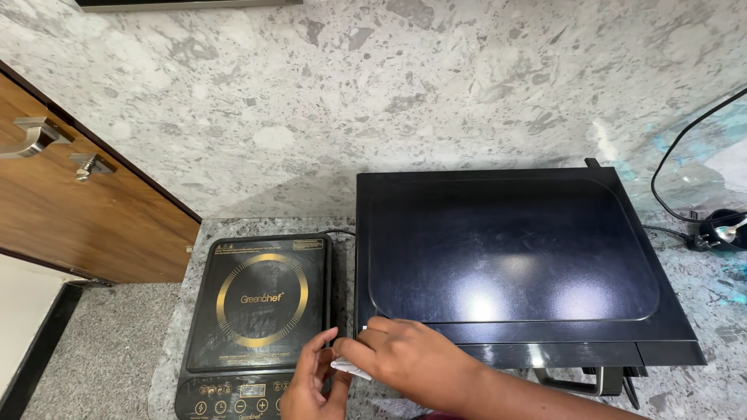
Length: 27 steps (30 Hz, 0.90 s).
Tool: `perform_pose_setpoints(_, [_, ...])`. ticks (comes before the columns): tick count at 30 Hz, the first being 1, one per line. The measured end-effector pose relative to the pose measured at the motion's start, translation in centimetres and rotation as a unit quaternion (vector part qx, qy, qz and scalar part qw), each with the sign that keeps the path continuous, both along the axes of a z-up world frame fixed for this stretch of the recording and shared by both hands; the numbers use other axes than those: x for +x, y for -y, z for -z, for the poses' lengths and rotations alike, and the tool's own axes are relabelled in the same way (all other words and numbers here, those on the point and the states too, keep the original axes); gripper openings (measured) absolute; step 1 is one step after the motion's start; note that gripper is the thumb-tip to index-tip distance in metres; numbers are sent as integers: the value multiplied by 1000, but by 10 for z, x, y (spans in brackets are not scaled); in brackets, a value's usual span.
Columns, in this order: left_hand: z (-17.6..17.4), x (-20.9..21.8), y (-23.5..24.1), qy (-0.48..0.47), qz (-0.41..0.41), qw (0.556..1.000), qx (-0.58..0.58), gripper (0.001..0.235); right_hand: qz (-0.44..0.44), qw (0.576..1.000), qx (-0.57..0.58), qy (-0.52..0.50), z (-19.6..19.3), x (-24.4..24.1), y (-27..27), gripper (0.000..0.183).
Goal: Clean the exterior surfaces of a microwave oven using a cleaning wipe.
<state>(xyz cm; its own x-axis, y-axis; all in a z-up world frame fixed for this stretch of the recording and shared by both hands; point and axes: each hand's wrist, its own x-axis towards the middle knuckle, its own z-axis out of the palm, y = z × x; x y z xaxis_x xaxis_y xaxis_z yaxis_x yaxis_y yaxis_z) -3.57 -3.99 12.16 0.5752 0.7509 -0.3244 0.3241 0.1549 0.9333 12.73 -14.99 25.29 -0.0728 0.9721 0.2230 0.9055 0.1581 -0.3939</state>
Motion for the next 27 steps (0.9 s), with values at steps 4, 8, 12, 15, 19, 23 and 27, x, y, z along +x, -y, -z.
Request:
perform_pose_setpoints(4, [-2, 1, 2, 11, -12, 1000, 0, 66, 3, 1000, 9, -2, 1, 3, 2, 34])
perform_pose_setpoints(8, [-7, 2, 3, 13, -11, 1000, -8, 61, 9, 1000, 16, -19, 0, 8, 8, 38])
perform_pose_setpoints(12, [-22, 5, 6, -13, -11, 1000, -21, 61, 24, 999, -13, -43, -1, 10, 15, 39])
perform_pose_setpoints(15, [-26, 6, 7, -9, -13, 999, -33, 61, 33, 997, -48, -44, -6, 13, 18, 44])
perform_pose_setpoints(19, [-38, 16, 20, -27, -24, 999, -3, 67, 35, 997, -61, -44, -3, 18, 24, 49])
perform_pose_setpoints(23, [-11, 25, 46, 2, -54, 996, 75, 95, 57, 993, -85, -62, 0, 22, 27, 45])
perform_pose_setpoints(27, [9, 37, 67, 61, -68, 993, 80, 111, 87, 986, -121, -77, -2, 25, 29, 39])
